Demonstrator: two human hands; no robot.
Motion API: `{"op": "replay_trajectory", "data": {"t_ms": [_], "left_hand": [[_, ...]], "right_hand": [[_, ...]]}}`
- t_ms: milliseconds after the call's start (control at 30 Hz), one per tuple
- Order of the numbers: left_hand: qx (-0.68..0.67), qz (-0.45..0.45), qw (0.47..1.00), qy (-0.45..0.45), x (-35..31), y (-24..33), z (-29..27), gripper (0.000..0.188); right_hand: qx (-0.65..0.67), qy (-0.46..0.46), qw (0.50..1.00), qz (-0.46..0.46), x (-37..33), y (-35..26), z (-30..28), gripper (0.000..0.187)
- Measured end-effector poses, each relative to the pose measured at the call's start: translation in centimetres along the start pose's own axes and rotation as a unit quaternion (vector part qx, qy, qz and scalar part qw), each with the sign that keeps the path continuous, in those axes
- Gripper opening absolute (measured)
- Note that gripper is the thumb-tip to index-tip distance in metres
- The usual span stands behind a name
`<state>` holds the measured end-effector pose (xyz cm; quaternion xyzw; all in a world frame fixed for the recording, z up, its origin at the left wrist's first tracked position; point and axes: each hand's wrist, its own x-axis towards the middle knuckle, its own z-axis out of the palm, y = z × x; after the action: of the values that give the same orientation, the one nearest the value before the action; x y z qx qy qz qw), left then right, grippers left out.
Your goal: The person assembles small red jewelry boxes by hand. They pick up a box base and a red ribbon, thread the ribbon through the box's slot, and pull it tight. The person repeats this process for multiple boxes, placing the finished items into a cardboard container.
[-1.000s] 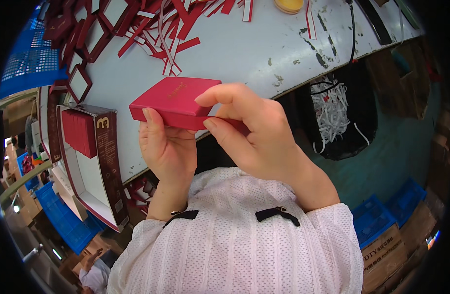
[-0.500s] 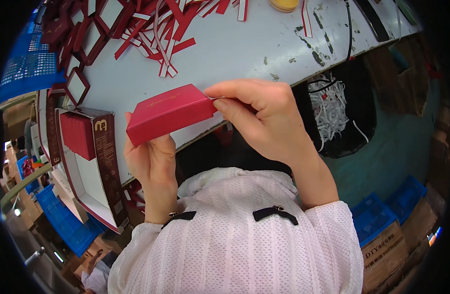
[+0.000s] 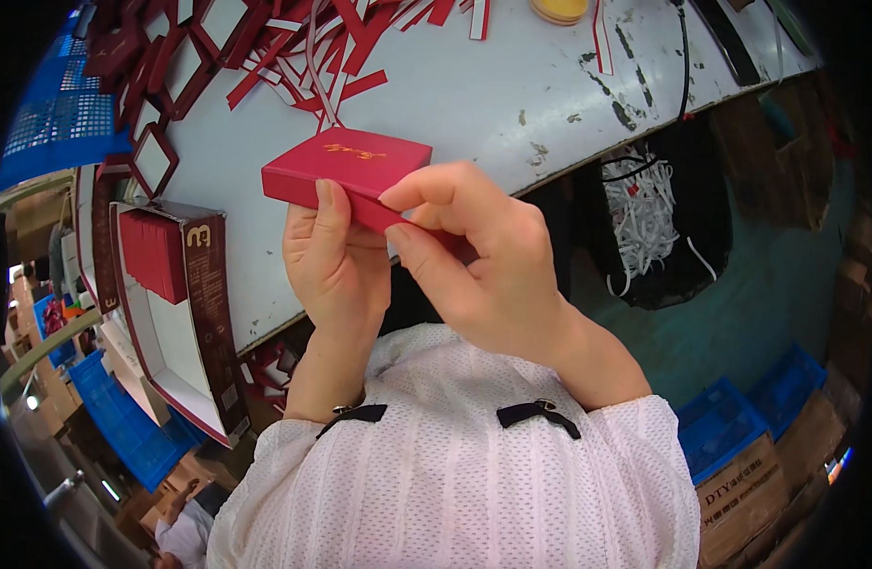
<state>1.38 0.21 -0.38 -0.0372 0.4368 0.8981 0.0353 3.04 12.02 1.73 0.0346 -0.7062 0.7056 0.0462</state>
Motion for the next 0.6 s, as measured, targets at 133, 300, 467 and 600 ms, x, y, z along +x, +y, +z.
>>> {"op": "replay_trajectory", "data": {"t_ms": [133, 300, 467, 600], "left_hand": [[-0.004, 0.011, 1.0, 0.006, 0.1, 0.5, 0.5, 0.023], [-0.067, -0.016, 0.997, 0.022, -0.1, 0.9, 0.0, 0.026], [-0.263, -0.085, 0.961, -0.015, 0.4, 2.4, -1.4, 0.029], [-0.328, -0.118, 0.937, -0.019, 0.1, 2.6, -1.4, 0.028]], "right_hand": [[-0.008, -0.011, 1.0, -0.015, 0.3, -0.5, -0.3, 0.022], [-0.089, -0.006, 0.995, 0.034, 1.0, -0.3, -0.8, 0.016], [-0.087, -0.003, 0.996, 0.002, 1.3, 0.2, -3.7, 0.013], [-0.103, 0.017, 0.994, -0.017, 1.7, 0.6, -3.2, 0.013]]}}
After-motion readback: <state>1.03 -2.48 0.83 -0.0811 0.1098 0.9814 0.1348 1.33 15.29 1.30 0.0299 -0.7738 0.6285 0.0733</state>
